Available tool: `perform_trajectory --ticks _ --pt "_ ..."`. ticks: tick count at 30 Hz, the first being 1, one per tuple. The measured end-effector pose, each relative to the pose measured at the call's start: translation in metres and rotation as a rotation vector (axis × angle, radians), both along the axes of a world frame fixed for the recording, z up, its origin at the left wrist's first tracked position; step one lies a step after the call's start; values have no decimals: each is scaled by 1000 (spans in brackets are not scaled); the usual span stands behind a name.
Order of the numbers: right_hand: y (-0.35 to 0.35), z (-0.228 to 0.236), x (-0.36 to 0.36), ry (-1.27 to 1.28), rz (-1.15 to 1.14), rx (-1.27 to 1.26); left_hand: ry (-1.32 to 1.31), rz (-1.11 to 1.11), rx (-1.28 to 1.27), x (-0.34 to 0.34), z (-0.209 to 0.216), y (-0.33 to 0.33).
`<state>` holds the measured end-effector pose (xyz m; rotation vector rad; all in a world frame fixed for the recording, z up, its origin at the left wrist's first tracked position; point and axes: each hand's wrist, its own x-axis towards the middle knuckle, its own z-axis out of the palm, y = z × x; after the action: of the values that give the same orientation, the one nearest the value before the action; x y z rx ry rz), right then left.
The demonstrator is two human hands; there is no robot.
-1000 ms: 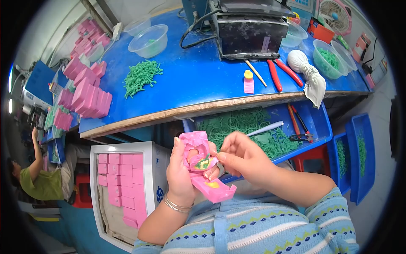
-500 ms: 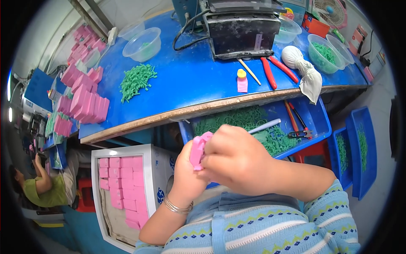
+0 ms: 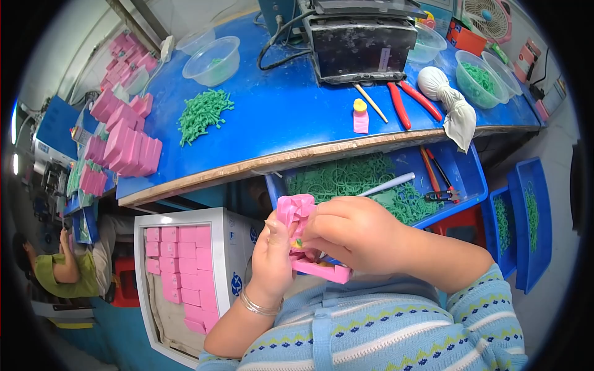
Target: Assembling small green rubber components and organizing pink molds at a workstation.
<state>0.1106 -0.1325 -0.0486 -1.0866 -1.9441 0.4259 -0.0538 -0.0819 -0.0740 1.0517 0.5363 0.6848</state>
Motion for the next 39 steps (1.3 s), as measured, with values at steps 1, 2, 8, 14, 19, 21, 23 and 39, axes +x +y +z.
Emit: perform_trajectory --ticks 1,2,8,14,19,21,23,39 --pt "-1 0 0 12 -9 2 0 0 0 0 1 0" --pt "-2 -1 -1 11 -9 2 -7 -2 10 0 3 -1" --pt "-8 0 -3 107 -39 0 10 23 33 4 9 -5" --pt "-13 -3 -3 155 -64 -70 -50 -8 6 1 3 -4" --pt "-16 -6 0 238 -114 -102 -63 30 -33 7 6 -8" --pt "-17 -4 0 218 -150 -58 72 154 138 12 8 -13" --pt "-19 -5 4 199 -191 -16 116 74 224 4 5 -9" --pt "-36 5 48 1361 -53 -454 294 479 1177 68 10 95"
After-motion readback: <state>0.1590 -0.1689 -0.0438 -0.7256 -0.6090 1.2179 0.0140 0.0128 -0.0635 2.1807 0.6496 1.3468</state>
